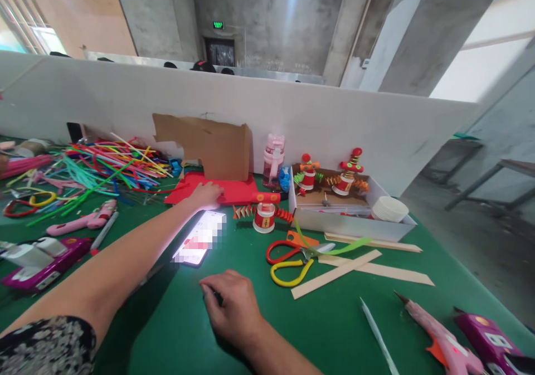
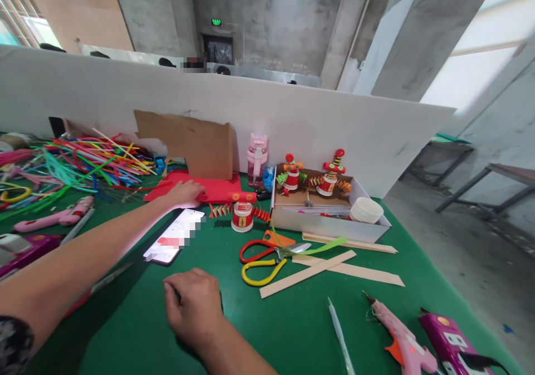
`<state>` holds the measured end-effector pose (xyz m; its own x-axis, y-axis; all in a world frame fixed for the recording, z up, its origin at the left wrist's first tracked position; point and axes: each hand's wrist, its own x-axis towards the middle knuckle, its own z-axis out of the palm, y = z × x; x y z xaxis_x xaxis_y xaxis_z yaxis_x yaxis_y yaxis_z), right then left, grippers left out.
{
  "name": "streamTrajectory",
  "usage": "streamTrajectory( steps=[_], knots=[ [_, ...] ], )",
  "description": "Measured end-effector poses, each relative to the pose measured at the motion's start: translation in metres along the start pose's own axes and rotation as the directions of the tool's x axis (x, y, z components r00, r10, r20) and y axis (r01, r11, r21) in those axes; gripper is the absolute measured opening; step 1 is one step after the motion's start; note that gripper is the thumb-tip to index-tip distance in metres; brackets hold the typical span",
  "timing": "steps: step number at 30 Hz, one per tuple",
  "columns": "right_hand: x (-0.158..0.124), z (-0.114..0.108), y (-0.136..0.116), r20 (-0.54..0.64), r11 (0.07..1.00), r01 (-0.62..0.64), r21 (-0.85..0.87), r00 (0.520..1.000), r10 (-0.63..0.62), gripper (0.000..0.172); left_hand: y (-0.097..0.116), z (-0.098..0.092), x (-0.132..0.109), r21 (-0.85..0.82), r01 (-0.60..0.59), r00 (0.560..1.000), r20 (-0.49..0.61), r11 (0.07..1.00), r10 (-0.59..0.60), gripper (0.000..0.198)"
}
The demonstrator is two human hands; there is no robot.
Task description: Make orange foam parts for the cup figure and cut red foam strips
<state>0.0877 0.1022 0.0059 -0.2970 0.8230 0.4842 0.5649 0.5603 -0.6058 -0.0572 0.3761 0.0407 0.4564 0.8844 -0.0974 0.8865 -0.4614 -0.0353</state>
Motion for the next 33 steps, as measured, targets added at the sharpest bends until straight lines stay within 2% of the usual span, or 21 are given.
streamTrajectory(
  steps=[6,11,16,24,28,33],
  knots=[
    [-0.001,-0.001,0.000,0.011,1.000,-0.005,-0.004,1.000,0.005,0.018,-0.010,-0.003,0.010,0.015,0.123,0.992,-0.017,0.992,-0.123,0.038],
    [0.000,0.000,-0.001,0.031,1.000,-0.027,-0.004,0.999,0.027,0.017,-0.028,-0.010,0.020,-0.023,0.218,0.975,0.039,0.976,-0.217,0.036],
    [0.000,-0.001,-0.001,0.038,1.000,-0.032,0.001,0.999,0.032,0.017,-0.033,-0.009,0.019,-0.034,0.191,0.979,0.074,0.981,-0.189,0.037],
    [0.000,-0.003,-0.002,0.104,0.998,-0.043,-0.037,0.994,0.046,0.016,-0.017,0.004,0.005,0.011,0.063,0.997,0.033,0.998,-0.063,0.035],
    [0.000,-0.002,-0.002,0.103,0.998,-0.053,-0.038,0.993,0.057,0.017,-0.017,0.004,0.008,0.020,0.102,0.995,-0.005,0.995,-0.102,0.036],
    [0.000,-0.001,-0.001,0.118,0.997,-0.069,-0.038,0.990,0.073,0.017,-0.028,-0.007,0.019,-0.015,0.216,0.976,-0.029,0.976,-0.217,0.037]
  ],
)
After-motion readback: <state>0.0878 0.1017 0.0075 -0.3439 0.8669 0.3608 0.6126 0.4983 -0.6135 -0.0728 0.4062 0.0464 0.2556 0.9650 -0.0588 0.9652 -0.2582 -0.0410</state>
